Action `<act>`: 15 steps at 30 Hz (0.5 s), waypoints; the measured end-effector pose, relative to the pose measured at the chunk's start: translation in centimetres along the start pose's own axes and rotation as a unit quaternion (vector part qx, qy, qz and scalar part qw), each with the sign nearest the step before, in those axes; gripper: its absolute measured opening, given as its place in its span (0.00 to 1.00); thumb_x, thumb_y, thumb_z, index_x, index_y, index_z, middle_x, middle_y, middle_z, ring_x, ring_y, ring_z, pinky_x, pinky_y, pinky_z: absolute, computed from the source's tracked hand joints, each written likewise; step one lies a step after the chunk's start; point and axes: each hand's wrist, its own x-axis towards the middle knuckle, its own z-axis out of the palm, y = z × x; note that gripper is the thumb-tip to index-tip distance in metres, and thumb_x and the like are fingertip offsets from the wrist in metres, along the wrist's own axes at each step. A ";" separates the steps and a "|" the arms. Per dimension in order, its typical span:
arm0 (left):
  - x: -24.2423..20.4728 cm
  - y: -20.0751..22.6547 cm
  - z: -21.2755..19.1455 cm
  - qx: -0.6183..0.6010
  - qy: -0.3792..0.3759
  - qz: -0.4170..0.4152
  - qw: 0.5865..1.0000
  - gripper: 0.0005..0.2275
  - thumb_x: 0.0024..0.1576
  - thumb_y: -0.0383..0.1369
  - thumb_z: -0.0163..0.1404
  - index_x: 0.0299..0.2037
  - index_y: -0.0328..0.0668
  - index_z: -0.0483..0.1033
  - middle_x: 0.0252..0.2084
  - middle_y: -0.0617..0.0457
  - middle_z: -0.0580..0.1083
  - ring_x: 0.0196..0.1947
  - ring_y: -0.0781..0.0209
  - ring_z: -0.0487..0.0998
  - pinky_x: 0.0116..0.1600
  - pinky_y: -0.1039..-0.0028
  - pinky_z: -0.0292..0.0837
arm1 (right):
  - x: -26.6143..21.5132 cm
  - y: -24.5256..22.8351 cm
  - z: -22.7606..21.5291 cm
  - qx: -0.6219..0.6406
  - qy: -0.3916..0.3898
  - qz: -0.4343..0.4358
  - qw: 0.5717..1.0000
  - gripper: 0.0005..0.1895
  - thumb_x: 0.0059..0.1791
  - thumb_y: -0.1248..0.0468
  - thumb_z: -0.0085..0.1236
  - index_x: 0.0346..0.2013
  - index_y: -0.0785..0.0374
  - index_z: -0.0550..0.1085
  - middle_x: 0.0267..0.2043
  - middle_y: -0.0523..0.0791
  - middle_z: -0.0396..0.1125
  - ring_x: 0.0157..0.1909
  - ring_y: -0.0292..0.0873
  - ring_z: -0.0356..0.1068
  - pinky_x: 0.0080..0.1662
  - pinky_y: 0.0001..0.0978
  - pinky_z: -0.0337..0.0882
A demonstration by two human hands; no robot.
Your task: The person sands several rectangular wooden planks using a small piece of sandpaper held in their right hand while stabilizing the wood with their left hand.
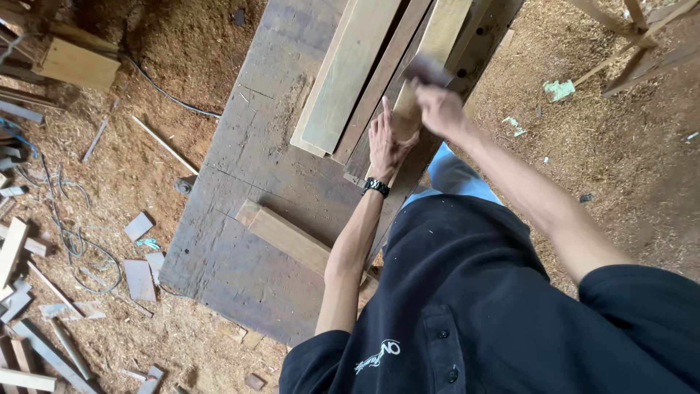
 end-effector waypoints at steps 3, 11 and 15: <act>0.1 -0.3 0.7 0.013 0.010 -0.001 1.000 0.55 0.44 0.45 0.64 0.77 0.36 0.39 0.58 0.43 0.69 0.57 0.44 0.69 0.64 0.59 0.64 | -1.2 -2.2 -1.6 0.009 -0.054 -0.120 0.991 0.21 0.47 0.75 0.48 0.54 0.64 0.77 0.34 0.49 0.74 0.29 0.45 0.73 0.33 0.35 0.76; 0.0 -0.2 0.3 -0.001 0.008 0.007 1.000 0.56 0.45 0.47 0.66 0.77 0.36 0.38 0.57 0.42 0.69 0.54 0.44 0.68 0.63 0.57 0.63 | 2.6 1.6 0.6 0.004 -0.054 0.075 0.996 0.16 0.50 0.74 0.44 0.48 0.62 0.75 0.41 0.49 0.75 0.28 0.42 0.74 0.27 0.31 0.74; 0.4 0.3 0.1 0.003 0.005 -0.018 1.000 0.55 0.43 0.46 0.66 0.77 0.38 0.40 0.55 0.45 0.71 0.54 0.43 0.68 0.63 0.57 0.63 | 1.2 0.4 -0.7 -0.003 -0.109 -0.153 0.982 0.22 0.53 0.73 0.42 0.62 0.68 0.72 0.36 0.53 0.75 0.24 0.44 0.72 0.26 0.32 0.75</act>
